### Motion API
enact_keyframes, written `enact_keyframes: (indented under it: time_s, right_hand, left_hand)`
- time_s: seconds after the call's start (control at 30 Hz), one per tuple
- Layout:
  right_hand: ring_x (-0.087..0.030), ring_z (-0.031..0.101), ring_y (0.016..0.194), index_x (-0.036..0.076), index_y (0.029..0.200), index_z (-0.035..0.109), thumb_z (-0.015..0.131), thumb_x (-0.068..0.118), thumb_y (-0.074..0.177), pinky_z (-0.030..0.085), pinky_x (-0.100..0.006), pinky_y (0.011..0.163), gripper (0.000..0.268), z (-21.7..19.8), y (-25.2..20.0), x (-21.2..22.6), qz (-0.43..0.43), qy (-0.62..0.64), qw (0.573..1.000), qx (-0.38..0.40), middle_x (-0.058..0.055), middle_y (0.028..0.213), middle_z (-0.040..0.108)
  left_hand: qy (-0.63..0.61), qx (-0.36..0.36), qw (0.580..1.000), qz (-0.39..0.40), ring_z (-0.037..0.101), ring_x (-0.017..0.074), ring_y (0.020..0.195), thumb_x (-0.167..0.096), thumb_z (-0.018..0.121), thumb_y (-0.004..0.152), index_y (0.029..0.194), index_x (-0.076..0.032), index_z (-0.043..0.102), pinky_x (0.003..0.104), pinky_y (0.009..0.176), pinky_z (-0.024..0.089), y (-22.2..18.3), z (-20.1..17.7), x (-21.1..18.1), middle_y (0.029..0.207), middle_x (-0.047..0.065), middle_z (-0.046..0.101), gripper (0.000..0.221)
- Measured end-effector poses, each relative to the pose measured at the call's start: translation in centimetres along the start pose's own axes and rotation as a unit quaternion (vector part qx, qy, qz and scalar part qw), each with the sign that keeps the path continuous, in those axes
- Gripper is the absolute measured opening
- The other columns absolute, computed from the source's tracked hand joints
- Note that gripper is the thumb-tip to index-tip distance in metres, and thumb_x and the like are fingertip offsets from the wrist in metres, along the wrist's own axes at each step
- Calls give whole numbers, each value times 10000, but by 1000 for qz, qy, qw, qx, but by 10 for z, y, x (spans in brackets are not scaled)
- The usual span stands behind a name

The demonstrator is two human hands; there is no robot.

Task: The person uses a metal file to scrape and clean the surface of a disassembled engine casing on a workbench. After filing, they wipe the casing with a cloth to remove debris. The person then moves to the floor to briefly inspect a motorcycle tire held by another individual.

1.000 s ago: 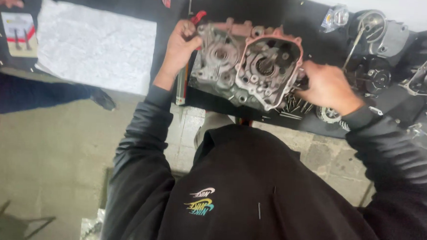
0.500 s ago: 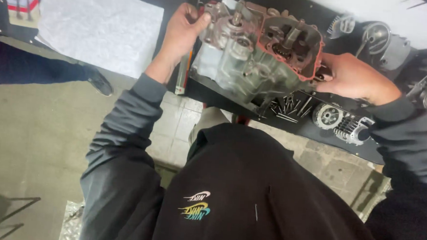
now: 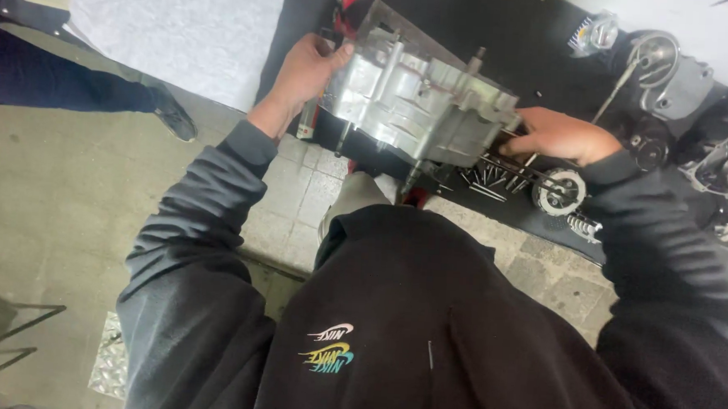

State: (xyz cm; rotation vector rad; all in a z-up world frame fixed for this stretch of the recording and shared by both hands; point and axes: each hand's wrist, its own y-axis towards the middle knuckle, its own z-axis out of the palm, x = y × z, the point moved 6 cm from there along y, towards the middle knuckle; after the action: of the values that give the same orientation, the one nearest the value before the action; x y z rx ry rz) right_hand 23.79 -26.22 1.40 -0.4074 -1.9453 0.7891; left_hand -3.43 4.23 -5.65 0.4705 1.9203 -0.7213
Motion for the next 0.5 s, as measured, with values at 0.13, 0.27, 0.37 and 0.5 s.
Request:
enact_keyframes:
  time_s: [0.13, 0.27, 0.37, 0.5]
  right_hand:
    - [-228, 664, 1078, 4, 1360, 590, 710, 193, 869, 511, -359, 945, 540, 9, 23, -35, -3, 19, 1000, 7, -124, 1279, 707]
    - [-192, 685, 986, -2, 1328, 614, 702, 165, 854, 566, -341, 855, 511, 20, 34, -54, 12, 107, 994, 28, -109, 1181, 735]
    - [-178, 682, 935, 5, 1323, 616, 691, 156, 850, 581, -330, 812, 502, 21, 41, -58, 26, 141, 989, 41, -101, 1128, 727]
    - [-189, 701, 907, -25, 1291, 639, 694, 145, 857, 590, -325, 806, 469, 18, 49, -80, 33, 129, 990, 35, -128, 1088, 742]
  left_hand:
    - [-4, -12, 1000, -4, 641, 149, 770, -493, 816, 874, 994, 20, 635, 308, 685, 532, -1, 8, 11, 852, 64, 689, 557]
    - [141, -23, 990, 8, 735, 287, 866, -565, 770, 884, 1006, 3, 636, 397, 777, 547, -1, 4, 4, 889, 146, 736, 596]
    - [248, -22, 968, 31, 702, 412, 911, -620, 703, 910, 1075, 11, 592, 494, 776, 530, 4, 4, -3, 919, 189, 729, 662]
    - [281, -61, 957, 50, 693, 431, 966, -629, 649, 1014, 1133, -7, 602, 516, 831, 535, 16, -36, -41, 965, 206, 726, 634]
